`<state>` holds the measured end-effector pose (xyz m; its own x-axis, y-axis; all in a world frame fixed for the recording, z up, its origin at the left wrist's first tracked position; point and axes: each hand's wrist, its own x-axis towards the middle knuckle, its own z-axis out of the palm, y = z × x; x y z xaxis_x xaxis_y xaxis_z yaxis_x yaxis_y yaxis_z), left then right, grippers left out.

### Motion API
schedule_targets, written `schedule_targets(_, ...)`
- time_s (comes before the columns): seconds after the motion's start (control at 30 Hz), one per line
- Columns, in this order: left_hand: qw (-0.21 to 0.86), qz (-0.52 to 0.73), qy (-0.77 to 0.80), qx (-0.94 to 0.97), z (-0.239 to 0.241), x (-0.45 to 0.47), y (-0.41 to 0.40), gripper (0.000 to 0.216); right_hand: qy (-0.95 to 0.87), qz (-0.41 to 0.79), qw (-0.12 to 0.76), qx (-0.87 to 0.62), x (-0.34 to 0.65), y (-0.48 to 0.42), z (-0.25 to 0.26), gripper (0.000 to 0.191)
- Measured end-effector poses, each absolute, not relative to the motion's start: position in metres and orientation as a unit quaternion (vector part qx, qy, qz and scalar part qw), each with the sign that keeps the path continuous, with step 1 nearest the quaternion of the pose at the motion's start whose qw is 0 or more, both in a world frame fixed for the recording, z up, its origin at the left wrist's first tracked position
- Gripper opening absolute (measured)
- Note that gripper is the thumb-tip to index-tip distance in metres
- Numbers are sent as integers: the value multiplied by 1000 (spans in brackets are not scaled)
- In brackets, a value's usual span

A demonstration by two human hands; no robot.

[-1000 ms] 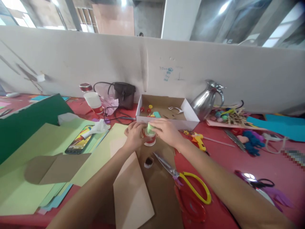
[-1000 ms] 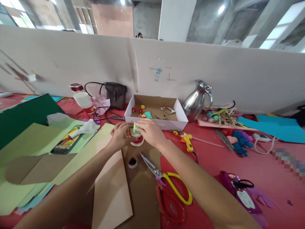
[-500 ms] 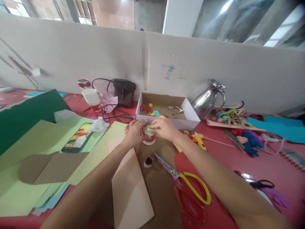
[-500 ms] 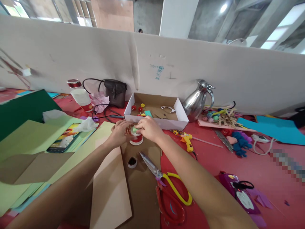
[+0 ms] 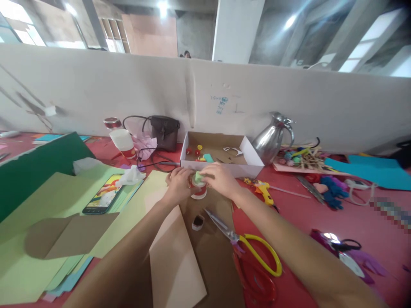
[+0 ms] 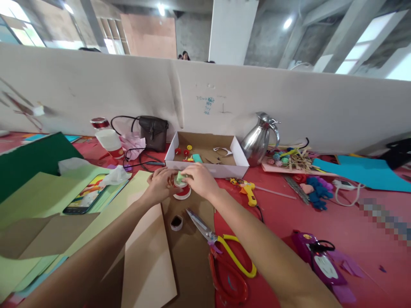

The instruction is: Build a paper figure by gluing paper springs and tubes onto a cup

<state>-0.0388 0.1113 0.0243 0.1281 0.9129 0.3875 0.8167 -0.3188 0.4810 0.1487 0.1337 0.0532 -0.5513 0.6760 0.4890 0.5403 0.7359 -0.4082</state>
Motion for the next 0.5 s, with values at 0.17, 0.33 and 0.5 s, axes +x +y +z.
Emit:
schedule_targets(0.17,73,306,578,753,22,-39,113,46,-901,98,269,-326,149,135,50,22)
schedule_targets(0.33,58,292,586,753,22,-41,112,51,-866,180,299,-358,156,131,61,37)
schedule_targets(0.5,53,295,575,761,24,-41,112,49,-829,228,328,-393,169,123,74,41)
